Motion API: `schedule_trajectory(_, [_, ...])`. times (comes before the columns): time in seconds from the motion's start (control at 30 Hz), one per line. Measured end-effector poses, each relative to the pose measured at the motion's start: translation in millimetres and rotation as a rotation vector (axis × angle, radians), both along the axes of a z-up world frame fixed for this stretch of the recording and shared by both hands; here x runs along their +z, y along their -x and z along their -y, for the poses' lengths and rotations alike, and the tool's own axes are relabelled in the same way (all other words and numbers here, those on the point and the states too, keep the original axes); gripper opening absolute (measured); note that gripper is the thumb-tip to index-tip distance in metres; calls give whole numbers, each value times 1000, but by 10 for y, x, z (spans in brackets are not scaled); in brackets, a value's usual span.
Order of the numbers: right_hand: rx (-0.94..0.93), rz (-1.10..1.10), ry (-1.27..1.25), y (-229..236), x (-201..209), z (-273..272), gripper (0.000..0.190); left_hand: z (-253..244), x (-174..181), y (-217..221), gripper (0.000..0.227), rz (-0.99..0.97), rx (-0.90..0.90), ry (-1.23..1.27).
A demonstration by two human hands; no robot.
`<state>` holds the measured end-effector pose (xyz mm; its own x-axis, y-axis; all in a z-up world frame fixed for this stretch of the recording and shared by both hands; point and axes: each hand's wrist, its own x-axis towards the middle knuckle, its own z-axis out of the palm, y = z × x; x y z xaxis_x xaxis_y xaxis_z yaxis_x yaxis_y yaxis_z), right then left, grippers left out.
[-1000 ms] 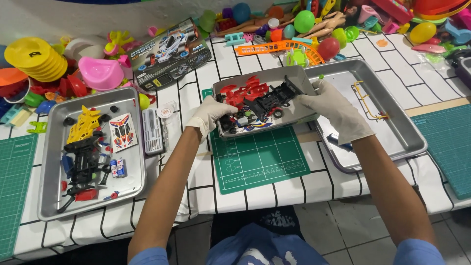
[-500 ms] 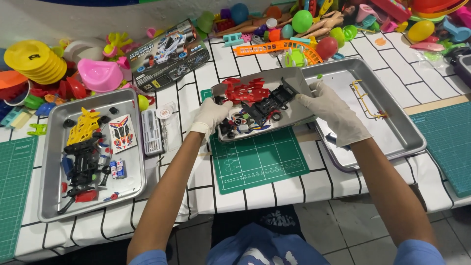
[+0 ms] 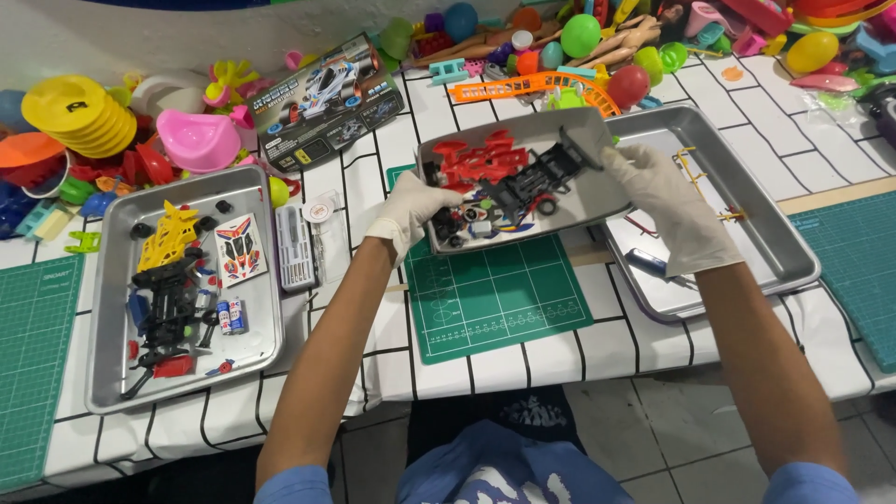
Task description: The person opens a box containing a model kit and sorts the plastic parts onto a tray. They then pick up a black chassis frame and attach several small black components to it by hand. Finally, they apply glue from a small tube to the assembled parts on a green cutting mat.
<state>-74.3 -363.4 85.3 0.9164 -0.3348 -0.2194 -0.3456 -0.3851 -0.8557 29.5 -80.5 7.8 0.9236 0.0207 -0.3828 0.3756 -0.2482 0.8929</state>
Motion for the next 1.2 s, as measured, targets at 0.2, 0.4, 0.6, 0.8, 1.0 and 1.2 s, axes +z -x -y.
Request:
schedule_trajectory(0.2, [-212, -2, -200, 72, 155, 542, 44, 585, 907, 201, 27, 16, -119, 241])
schedule_trajectory(0.4, [-343, 249, -282, 156, -358, 1441, 62, 1378, 929, -83, 57, 200, -152, -210])
schedule_trajectory(0.6, [-403, 193, -303, 454, -257, 1330, 41, 1940, 698, -258, 78, 307, -214, -404])
schedule_trajectory(0.8, [-311, 105, -289, 546, -278, 1216, 56, 2183, 649, -285, 61, 417, -213, -479])
schedule_trajectory(1.0, [-331, 84, -206, 585, -191, 1149, 46, 2337, 696, -199, 64, 833, -240, -494])
schedule_trajectory(1.2, [-303, 214, -224, 455, -461, 1332, 66, 2573, 573, -246, 52, 1068, -214, -536])
